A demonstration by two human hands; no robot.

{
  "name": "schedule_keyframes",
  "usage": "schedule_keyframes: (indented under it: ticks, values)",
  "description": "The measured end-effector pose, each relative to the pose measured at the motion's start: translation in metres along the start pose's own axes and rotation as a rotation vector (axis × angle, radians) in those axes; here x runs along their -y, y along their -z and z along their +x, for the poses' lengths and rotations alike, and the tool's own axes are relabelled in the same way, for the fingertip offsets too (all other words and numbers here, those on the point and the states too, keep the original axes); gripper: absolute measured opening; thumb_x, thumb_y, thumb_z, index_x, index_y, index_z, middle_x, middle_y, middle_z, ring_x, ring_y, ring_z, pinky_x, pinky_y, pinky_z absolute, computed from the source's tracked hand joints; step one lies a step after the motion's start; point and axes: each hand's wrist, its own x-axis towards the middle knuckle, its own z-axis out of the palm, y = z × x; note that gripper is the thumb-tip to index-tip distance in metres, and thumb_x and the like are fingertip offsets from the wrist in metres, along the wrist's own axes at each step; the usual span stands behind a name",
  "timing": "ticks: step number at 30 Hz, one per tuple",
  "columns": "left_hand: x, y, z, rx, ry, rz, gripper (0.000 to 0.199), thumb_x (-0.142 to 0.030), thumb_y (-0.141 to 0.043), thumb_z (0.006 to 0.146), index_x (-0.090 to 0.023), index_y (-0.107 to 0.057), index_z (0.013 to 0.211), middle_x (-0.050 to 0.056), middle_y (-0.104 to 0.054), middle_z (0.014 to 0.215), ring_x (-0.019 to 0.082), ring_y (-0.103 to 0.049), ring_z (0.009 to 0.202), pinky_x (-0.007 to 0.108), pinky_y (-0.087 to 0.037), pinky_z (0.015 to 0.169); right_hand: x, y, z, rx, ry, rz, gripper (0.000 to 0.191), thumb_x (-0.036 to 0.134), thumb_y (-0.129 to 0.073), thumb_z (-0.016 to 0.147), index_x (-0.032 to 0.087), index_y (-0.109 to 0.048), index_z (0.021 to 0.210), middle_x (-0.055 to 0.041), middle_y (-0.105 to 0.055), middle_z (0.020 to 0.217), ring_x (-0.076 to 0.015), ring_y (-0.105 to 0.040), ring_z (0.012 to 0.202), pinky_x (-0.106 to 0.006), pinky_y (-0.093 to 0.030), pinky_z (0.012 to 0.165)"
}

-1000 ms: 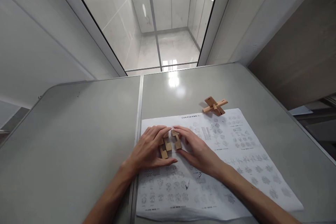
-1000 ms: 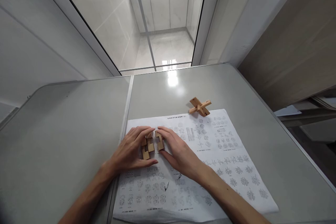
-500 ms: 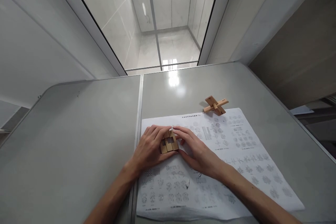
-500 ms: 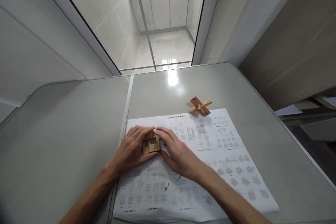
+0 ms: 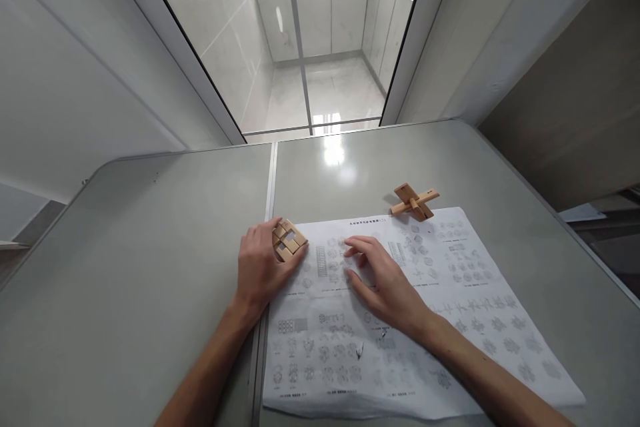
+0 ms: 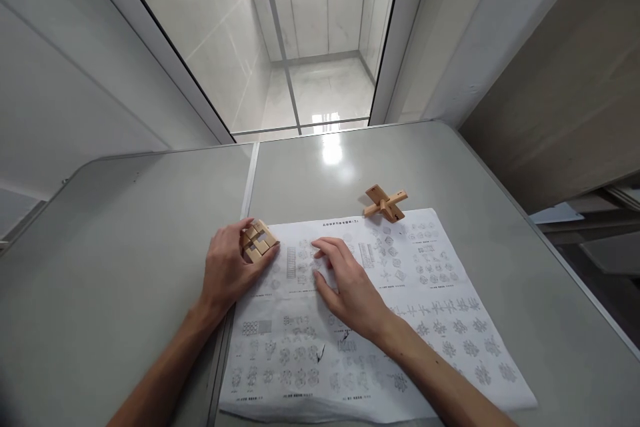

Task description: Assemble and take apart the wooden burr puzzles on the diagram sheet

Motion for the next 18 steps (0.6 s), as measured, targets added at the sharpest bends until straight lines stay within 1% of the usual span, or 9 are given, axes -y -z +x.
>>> schedule_keyframes:
  ticks: [2, 4, 7, 9, 11, 13, 16, 18]
  values:
    - [0.001, 0.0, 0.001, -0.015, 0.029, 0.027, 0.056, -0.05, -0.077, 0.089, -0.018, -0.058, 0.131, 0.012, -0.073, 0.117, 0.032, -0.067, 0.103, 0.048, -0.052, 0.094, 0.002, 0.001, 0.001, -0.006, -0.013, 0.024, 0.04, 0.017, -0.055, 0.103, 0.028, -0.052, 0.142, -0.0123, -0.061, 0.132, -0.0264, -0.066, 0.108, -0.046, -0.06, 0.091]
    - [0.001, 0.0, 0.001, -0.022, 0.042, 0.046, 0.055, -0.05, -0.076, 0.089, -0.017, -0.059, 0.13, 0.012, -0.073, 0.116, 0.033, -0.067, 0.104, 0.047, -0.052, 0.094, 0.005, 0.002, 0.002, -0.033, -0.056, 0.08, 0.031, 0.02, -0.057, 0.103, 0.027, -0.058, 0.134, -0.0112, -0.066, 0.124, -0.0259, -0.067, 0.102, -0.044, -0.059, 0.088]
    - [0.001, -0.002, 0.0, -0.024, 0.046, 0.072, 0.056, -0.054, -0.074, 0.091, -0.018, -0.058, 0.131, 0.012, -0.073, 0.117, 0.034, -0.067, 0.106, 0.048, -0.05, 0.094, 0.007, 0.008, 0.006, -0.086, -0.206, 0.282, 0.017, 0.029, -0.062, 0.104, 0.025, -0.066, 0.12, -0.0089, -0.071, 0.115, -0.0237, -0.069, 0.096, -0.042, -0.057, 0.087]
    - [0.001, -0.003, -0.001, -0.025, 0.044, 0.078, 0.058, -0.056, -0.073, 0.091, -0.019, -0.057, 0.133, 0.013, -0.072, 0.118, 0.034, -0.066, 0.106, 0.048, -0.05, 0.094, 0.007, 0.013, 0.01, -0.128, -0.329, 0.494, 0.015, 0.036, -0.067, 0.103, 0.024, -0.069, 0.112, -0.0072, -0.072, 0.11, -0.0208, -0.069, 0.091, -0.037, -0.057, 0.084]
    - [0.002, -0.003, -0.001, -0.02, 0.043, 0.08, 0.06, -0.057, -0.072, 0.092, -0.019, -0.057, 0.134, 0.013, -0.072, 0.118, 0.035, -0.066, 0.106, 0.048, -0.049, 0.093, 0.004, 0.019, 0.014, -0.185, -0.429, 0.748, 0.019, 0.041, -0.072, 0.1, 0.022, -0.072, 0.105, -0.0052, -0.072, 0.102, -0.0167, -0.067, 0.082, -0.031, -0.057, 0.076]
    - [0.001, -0.001, -0.001, -0.024, 0.036, 0.091, 0.064, -0.059, -0.074, 0.09, -0.018, -0.055, 0.136, 0.014, -0.071, 0.122, 0.036, -0.064, 0.109, 0.049, -0.049, 0.094, -0.001, 0.026, 0.019, -0.243, -0.507, 1.026, 0.024, 0.042, -0.076, 0.097, 0.019, -0.074, 0.103, -0.0038, -0.07, 0.095, -0.0133, -0.063, 0.075, -0.025, -0.056, 0.067]
    - [-0.004, 0.002, 0.0, -0.068, -0.006, 0.103, 0.073, -0.06, -0.078, 0.087, -0.017, -0.052, 0.14, 0.019, -0.064, 0.135, 0.04, -0.057, 0.121, 0.053, -0.047, 0.101, -0.009, 0.038, 0.023, -0.366, -0.581, 1.399, 0.028, 0.041, -0.082, 0.093, 0.017, -0.074, 0.105, -0.0014, -0.066, 0.089, -0.0088, -0.057, 0.065, -0.019, -0.055, 0.058]
    - [-0.009, 0.004, 0.001, -0.116, -0.068, 0.077, 0.073, -0.057, -0.079, 0.087, -0.017, -0.05, 0.142, 0.021, -0.06, 0.14, 0.041, -0.054, 0.127, 0.056, -0.045, 0.106, -0.014, 0.046, 0.025, -0.425, -0.586, 1.564, 0.026, 0.041, -0.077, 0.097, 0.019, -0.072, 0.109, -0.0006, -0.065, 0.087, -0.0079, -0.054, 0.061, -0.016, -0.054, 0.052]
